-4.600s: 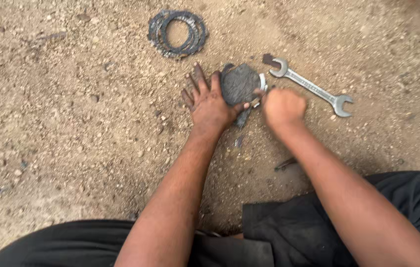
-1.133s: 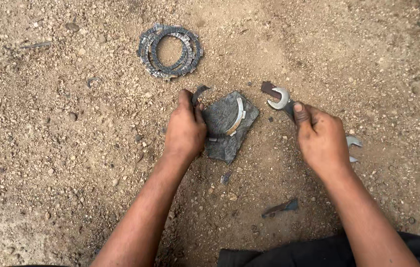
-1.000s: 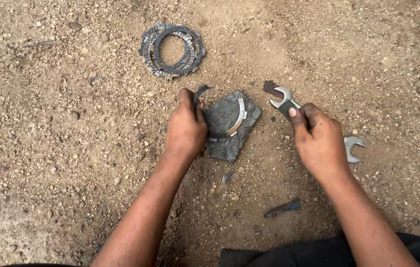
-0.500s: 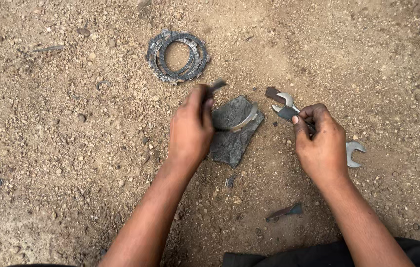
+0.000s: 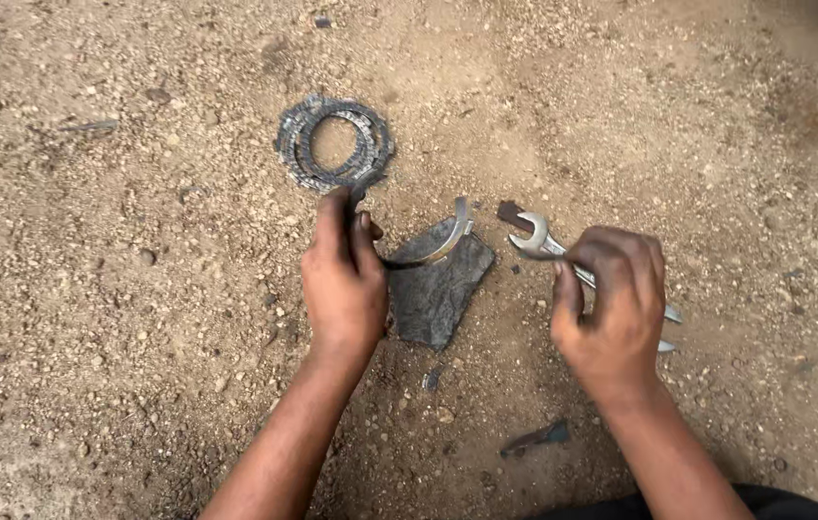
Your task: The person manipulates motorcycle clutch plates and a metal component using a wrench and their hands on the ground.
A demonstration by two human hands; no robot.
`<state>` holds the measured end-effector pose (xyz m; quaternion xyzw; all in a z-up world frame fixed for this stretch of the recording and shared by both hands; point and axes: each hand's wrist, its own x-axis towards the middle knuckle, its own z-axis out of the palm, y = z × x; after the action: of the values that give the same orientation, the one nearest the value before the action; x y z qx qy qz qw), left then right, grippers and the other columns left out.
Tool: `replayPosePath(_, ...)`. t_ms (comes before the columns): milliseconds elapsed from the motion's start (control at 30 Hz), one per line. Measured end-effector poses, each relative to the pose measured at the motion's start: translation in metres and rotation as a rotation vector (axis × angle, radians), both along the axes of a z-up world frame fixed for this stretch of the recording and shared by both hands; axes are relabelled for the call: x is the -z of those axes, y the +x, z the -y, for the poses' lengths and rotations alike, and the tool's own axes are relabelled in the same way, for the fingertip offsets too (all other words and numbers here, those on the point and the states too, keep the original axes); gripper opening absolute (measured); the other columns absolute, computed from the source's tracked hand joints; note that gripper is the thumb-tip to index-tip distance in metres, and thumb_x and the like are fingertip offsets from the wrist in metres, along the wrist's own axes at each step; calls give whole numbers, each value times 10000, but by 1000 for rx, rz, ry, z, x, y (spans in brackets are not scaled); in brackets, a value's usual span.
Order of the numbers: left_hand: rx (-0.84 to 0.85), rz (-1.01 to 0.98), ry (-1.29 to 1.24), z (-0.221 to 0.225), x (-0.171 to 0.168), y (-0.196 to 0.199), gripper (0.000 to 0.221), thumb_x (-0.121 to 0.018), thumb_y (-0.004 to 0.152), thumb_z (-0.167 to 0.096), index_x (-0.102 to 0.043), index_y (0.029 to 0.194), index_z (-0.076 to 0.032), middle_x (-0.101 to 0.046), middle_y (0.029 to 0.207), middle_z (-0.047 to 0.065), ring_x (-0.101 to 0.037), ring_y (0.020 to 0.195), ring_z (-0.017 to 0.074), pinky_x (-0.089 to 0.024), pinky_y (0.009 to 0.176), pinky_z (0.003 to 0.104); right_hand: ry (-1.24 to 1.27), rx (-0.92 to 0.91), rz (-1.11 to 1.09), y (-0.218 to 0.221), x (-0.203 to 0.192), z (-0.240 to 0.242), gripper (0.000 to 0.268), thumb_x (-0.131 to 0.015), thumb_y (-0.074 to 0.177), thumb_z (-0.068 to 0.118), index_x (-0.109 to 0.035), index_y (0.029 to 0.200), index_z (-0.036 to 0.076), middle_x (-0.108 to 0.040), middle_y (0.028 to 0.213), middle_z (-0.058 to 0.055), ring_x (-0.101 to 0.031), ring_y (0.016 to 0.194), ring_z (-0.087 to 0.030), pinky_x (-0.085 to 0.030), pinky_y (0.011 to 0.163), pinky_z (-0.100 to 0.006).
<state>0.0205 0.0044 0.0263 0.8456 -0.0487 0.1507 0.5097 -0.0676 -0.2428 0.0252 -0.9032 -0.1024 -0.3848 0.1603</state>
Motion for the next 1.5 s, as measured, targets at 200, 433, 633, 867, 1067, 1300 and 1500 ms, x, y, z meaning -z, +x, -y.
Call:
replayPosePath(200, -41, -214, -178, 6, -3, 4, 364, -519, 1032, -104, -526, 1393, -60, -741, 875, 83, -704, 684, 160, -611, 593, 374, -314, 91, 315, -7, 9, -9, 225, -792, 992, 134, -605, 900, 218, -536, 990, 2, -491, 978, -222, -314, 960, -444)
replayPosePath(433, 82, -632, -208, 6, 3, 6, 348, -431, 1050, -108, -510, 1389, -89, -704, 842, 92, -601, 553, 151, -523, 449, 288, -362, 67, 369, -11, 13, -16, 135, -837, 943, 227, -710, 987, 239, -534, 993, 41, -469, 973, -206, -296, 909, -415)
replayPosePath(633, 123, -912, -251, 9, 18, 6, 323, -480, 1050, -159, -544, 1357, -83, -695, 841, 130, -573, 521, 177, -484, 442, 333, -349, 49, 308, -23, 11, -30, 234, -837, 916, 232, -604, 889, 227, -547, 1020, 43, -488, 973, -209, -314, 898, -427)
replayPosePath(867, 130, -696, 226, 8, 3, -4, 543, -567, 1009, -235, -392, 1511, -125, -759, 937, 171, -748, 735, 271, -623, 651, 413, 371, 179, -194, -1, -2, -18, 154, -682, 998, 44, -558, 1083, 10, -631, 1071, -96, -665, 964, -220, -582, 822, -354)
replayPosePath(1067, 196, -581, 607, 8, -14, -13, 729, -632, 977, -338, -270, 1562, -98, -570, 1284, 251, -717, 908, 351, -642, 717, 433, 497, 249, -444, 4, 4, -26, 203, -647, 971, 11, -543, 1143, -16, -694, 985, -148, -719, 854, -215, -614, 759, -350)
replayPosePath(1300, 346, -373, 815, 5, -5, -8, 395, -751, 881, -161, -656, 1265, -143, -602, 1283, 122, -590, 1250, 292, -513, 1056, 483, 376, 214, -473, 6, 8, -25, 235, -634, 967, -11, -561, 1190, -1, -719, 1035, -148, -730, 910, -224, -623, 823, -362)
replayPosePath(1500, 389, -349, 787, 5, 7, -9, 358, -810, 842, -160, -697, 1179, -117, -546, 1336, 168, -560, 1258, 348, -489, 1071, 530, 371, 100, -455, 6, 10, -26, 289, -598, 971, -31, -529, 1251, -9, -719, 1052, -148, -718, 907, -201, -620, 747, -312)
